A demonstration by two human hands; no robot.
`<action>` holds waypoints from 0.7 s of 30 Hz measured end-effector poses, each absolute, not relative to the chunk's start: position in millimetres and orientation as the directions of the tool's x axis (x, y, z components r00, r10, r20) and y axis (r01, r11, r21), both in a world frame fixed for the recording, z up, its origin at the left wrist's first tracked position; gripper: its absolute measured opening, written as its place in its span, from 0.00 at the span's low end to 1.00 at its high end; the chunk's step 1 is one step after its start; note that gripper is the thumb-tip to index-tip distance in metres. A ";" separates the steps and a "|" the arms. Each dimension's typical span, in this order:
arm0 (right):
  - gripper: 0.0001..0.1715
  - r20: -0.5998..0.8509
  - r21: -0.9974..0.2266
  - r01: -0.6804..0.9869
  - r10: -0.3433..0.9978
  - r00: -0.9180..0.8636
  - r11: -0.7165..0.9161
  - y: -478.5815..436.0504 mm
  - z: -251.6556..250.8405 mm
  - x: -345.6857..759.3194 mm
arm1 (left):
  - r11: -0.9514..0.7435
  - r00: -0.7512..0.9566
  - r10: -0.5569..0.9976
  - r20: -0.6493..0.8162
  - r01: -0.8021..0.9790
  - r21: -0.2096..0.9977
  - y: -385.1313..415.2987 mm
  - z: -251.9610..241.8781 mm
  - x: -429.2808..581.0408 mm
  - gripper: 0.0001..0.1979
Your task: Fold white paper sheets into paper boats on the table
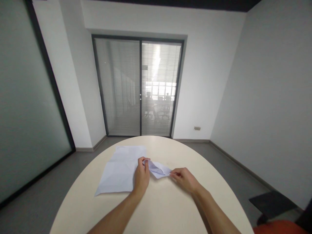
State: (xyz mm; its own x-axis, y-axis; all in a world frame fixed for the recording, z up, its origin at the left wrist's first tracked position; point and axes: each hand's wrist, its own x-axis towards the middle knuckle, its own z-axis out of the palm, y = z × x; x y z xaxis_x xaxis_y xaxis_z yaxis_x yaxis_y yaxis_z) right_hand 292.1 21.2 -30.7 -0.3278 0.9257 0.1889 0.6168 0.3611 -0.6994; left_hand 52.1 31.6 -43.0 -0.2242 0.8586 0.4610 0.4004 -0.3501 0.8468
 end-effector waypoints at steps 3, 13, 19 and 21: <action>0.22 0.191 -0.765 0.565 0.947 -0.258 0.309 26.2 -35.8 290.8 | -0.382 -0.190 0.851 0.489 0.415 0.826 31.4 -42.5 51.5 0.11; 0.25 0.097 -0.995 -0.014 0.994 -0.053 0.097 25.2 -27.1 290.0 | -0.311 -0.237 0.856 0.460 0.474 0.824 35.9 -47.1 50.8 0.12; 0.25 0.217 -0.973 -0.034 0.958 0.190 0.227 39.1 -39.9 285.1 | -0.362 -0.062 0.894 0.443 0.482 0.798 30.1 -49.5 54.3 0.09; 0.25 0.251 -0.964 -0.033 0.940 0.230 0.266 42.3 -39.1 282.2 | -0.410 0.032 0.895 0.444 0.448 0.794 27.0 -48.9 55.1 0.15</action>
State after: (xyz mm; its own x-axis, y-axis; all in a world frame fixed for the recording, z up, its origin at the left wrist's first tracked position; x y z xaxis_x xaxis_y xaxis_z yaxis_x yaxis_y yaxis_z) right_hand 282.2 42.3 -39.1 0.2302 0.9402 0.2512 -0.0333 0.2656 -0.9635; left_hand 55.1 27.0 -48.9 0.0318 0.8954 0.4440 0.4483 -0.4098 0.7944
